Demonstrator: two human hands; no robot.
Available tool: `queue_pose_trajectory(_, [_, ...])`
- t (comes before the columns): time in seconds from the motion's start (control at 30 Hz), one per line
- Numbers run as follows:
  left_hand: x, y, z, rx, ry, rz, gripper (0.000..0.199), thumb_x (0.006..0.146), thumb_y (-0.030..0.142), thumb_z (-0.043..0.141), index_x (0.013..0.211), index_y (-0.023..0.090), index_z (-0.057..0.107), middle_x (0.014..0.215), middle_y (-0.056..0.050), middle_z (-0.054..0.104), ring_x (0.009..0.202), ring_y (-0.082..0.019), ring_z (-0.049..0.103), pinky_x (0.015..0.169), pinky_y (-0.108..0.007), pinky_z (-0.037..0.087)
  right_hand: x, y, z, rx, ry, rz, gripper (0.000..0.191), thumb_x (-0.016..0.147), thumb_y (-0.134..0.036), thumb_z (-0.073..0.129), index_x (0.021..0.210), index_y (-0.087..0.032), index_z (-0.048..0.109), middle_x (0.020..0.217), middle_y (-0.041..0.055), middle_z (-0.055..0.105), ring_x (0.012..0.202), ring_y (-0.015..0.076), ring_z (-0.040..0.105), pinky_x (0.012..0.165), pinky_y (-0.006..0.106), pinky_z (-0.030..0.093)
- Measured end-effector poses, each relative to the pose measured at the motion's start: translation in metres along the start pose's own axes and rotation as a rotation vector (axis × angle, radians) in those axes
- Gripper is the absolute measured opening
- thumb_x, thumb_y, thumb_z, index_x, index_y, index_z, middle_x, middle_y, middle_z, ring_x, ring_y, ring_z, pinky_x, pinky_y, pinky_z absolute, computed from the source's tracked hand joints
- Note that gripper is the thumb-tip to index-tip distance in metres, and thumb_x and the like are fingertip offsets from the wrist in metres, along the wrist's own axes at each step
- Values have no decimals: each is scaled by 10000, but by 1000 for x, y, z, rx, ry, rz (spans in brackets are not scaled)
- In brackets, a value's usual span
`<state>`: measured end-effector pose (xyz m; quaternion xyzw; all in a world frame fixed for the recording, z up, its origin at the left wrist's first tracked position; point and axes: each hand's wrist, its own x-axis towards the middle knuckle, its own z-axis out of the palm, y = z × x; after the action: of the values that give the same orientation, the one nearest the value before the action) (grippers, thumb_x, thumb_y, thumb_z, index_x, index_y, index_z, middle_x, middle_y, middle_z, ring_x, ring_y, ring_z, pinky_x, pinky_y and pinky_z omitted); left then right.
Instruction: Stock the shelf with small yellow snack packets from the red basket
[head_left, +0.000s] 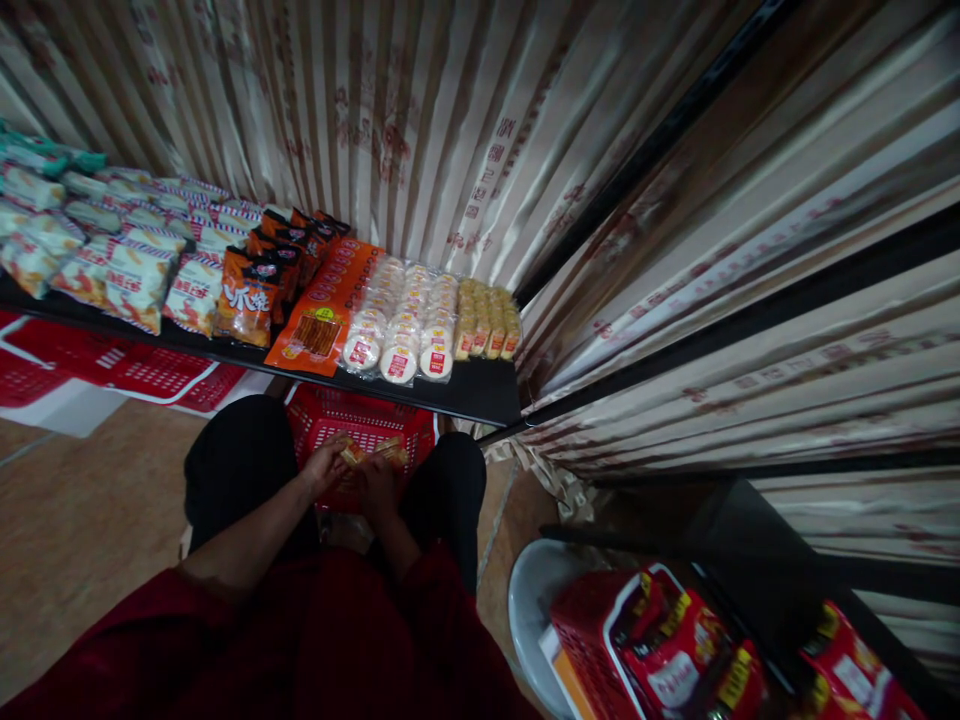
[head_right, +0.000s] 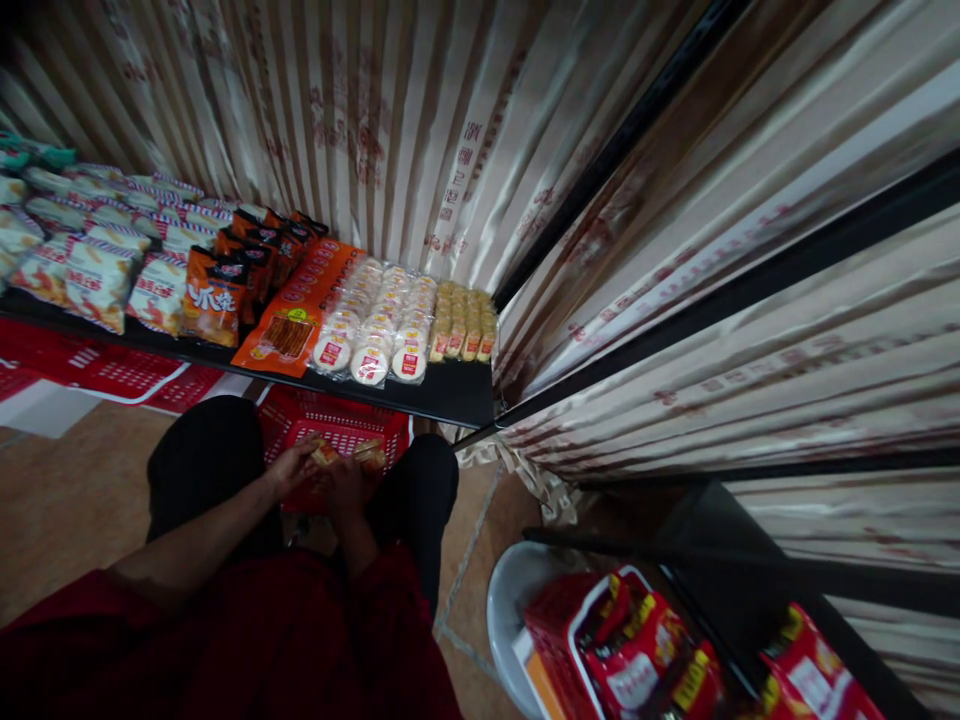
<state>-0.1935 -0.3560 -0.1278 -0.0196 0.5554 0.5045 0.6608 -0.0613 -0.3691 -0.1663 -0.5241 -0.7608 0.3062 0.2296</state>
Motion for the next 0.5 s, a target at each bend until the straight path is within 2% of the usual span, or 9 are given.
queue_pose_trajectory(0.13, [0, 1, -1, 36, 23, -2, 430, 788, 57, 477, 1158, 261, 557, 880, -23, 660, 614, -86, 621, 585, -189, 493, -3, -2, -1, -62, -10, -5, 210, 799, -116, 483, 828, -202, 672, 879, 51, 582, 870, 185, 483, 799, 298, 399])
queue_pose_trajectory(0.27, [2, -2, -3, 40, 30, 1, 457, 751, 19, 499, 1140, 252, 551, 833, -9, 653, 611, -89, 627, 612, -205, 515, -4, 2, 0, -101, 77, 31, 208, 789, -95, 485, 806, -192, 669, 919, 72, 590, 926, 200, 487, 830, 315, 403])
queue_pose_trajectory(0.5, [-6, -4, 1, 124, -37, -45, 449, 677, -74, 428, 1037, 154, 568, 708, -18, 642, 636, -109, 644, 611, -183, 527, -1, 12, -1, 63, 220, 198, 209, 803, -122, 455, 712, -177, 635, 889, 76, 583, 869, 182, 524, 817, 312, 436])
